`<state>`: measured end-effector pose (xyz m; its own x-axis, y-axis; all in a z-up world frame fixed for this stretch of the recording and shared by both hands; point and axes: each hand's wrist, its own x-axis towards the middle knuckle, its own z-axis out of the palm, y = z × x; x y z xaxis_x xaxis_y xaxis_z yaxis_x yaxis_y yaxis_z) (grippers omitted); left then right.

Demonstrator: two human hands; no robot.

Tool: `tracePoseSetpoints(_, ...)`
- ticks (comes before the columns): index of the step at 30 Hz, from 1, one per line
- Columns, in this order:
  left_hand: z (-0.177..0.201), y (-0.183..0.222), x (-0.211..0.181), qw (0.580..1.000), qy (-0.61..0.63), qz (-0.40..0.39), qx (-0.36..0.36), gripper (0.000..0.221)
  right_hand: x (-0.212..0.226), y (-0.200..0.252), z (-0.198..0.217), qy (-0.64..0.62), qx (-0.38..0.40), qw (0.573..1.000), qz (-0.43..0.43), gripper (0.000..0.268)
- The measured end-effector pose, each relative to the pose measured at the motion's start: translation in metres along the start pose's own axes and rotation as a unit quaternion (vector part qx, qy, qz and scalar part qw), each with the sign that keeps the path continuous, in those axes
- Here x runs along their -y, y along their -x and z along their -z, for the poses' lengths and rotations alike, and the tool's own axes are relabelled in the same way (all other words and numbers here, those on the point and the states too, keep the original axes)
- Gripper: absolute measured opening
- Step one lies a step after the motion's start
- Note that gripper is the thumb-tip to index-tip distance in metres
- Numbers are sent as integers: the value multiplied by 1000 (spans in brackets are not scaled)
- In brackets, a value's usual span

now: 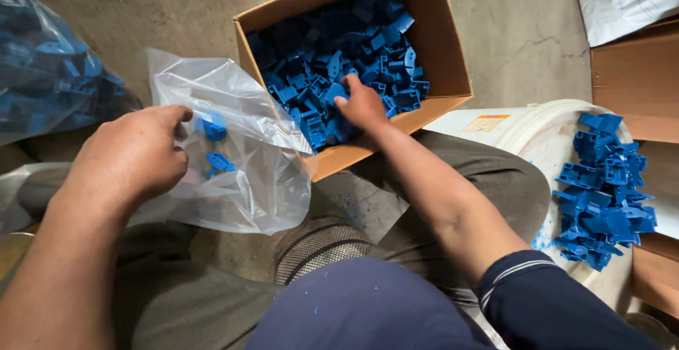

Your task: The person picks up blue plastic components from a box and place them into a plastic bag, then ties the bag shut.

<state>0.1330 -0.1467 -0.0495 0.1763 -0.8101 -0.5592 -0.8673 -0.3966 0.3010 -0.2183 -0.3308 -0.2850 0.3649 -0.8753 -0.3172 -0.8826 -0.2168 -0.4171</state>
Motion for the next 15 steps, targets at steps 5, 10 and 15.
tracePoseSetpoints(5,3,0,1,1000,17,11,1,60,10,8,-3,-19,24,999,-41,56)
tracePoseSetpoints(10,4,4,2,1000,18,9,-2,58,6,11,2,-81,63,979,-175,50)
tracePoseSetpoints(15,-2,6,8,1000,13,-16,-19,58,-6,12,-8,34,92,995,25,61)
